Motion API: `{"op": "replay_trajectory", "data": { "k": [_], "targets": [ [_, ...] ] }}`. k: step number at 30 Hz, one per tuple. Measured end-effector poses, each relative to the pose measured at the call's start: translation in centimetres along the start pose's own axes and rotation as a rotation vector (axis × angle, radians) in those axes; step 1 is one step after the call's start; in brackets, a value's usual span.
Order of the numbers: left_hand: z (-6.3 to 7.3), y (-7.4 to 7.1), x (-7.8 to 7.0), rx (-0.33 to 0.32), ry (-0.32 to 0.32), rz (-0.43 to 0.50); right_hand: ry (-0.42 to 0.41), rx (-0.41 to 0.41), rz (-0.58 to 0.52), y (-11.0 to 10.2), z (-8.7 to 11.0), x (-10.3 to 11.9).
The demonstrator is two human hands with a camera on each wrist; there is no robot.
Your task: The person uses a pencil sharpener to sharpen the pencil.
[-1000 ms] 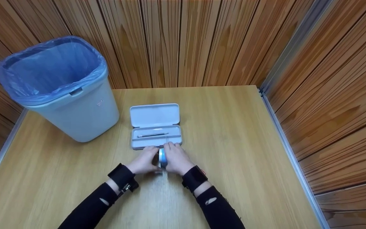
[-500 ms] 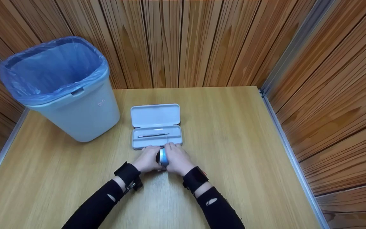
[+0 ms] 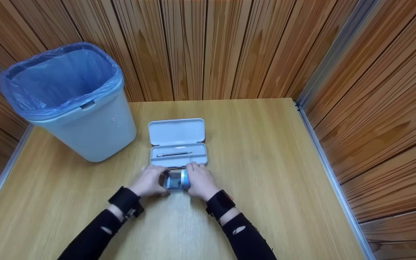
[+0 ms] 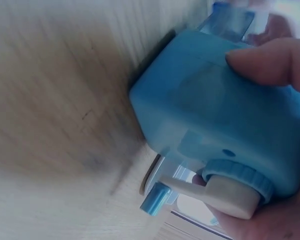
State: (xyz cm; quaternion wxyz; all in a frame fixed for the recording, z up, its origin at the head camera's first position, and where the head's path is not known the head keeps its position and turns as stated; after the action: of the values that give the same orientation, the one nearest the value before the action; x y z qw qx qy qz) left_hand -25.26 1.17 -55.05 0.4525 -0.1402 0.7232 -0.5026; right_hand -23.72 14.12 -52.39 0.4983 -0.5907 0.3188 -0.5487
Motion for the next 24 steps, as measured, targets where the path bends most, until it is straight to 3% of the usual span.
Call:
{"op": "replay_trajectory", "data": {
  "k": [4, 8, 12, 17, 20, 24],
  "targets": [
    [2.1, -2.4, 1.2, -0.079, -0.027, 0.06, 0.003, 0.008, -0.035, 0.0, 0.1, -0.1],
    [2.7, -4.7, 0.8, -0.127, -0.044, 0.101, -0.005, 0.005, -0.103, -0.4, 0.4, -0.1],
    [2.6, -6.8, -1.0, -0.13, -0.037, 0.14, -0.02, -0.05, -0.186, -1.7, 0.8, 0.0],
    [2.2, -9.0, -4.1, -0.142, 0.047, 0.162, -0.081, -0.072, -0.482, -4.3, 1.7, 0.9],
    [2.0, -9.5, -5.7, -0.134, 0.092, 0.175, -0.089, -0.031, -0.615, -5.0, 2.2, 1.6],
    [1.9, -9.5, -7.0, -0.112, 0.126, 0.193, -0.066, -0.026, -0.713, -5.4, 2.8, 1.9]
  ]
}}
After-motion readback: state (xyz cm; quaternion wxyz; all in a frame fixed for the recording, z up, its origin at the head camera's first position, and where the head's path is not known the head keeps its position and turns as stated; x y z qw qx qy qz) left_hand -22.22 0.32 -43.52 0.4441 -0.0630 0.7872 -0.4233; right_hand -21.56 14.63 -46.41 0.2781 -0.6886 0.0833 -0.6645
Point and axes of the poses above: each hand's wrist, its own z-axis away from the middle knuckle, its own y-axis out of the palm, x = y × z, the point moved 10 cm from there along -z, towards the middle knuckle, and after that the axes turned 14 degrees about y, right-handed, at the moved point
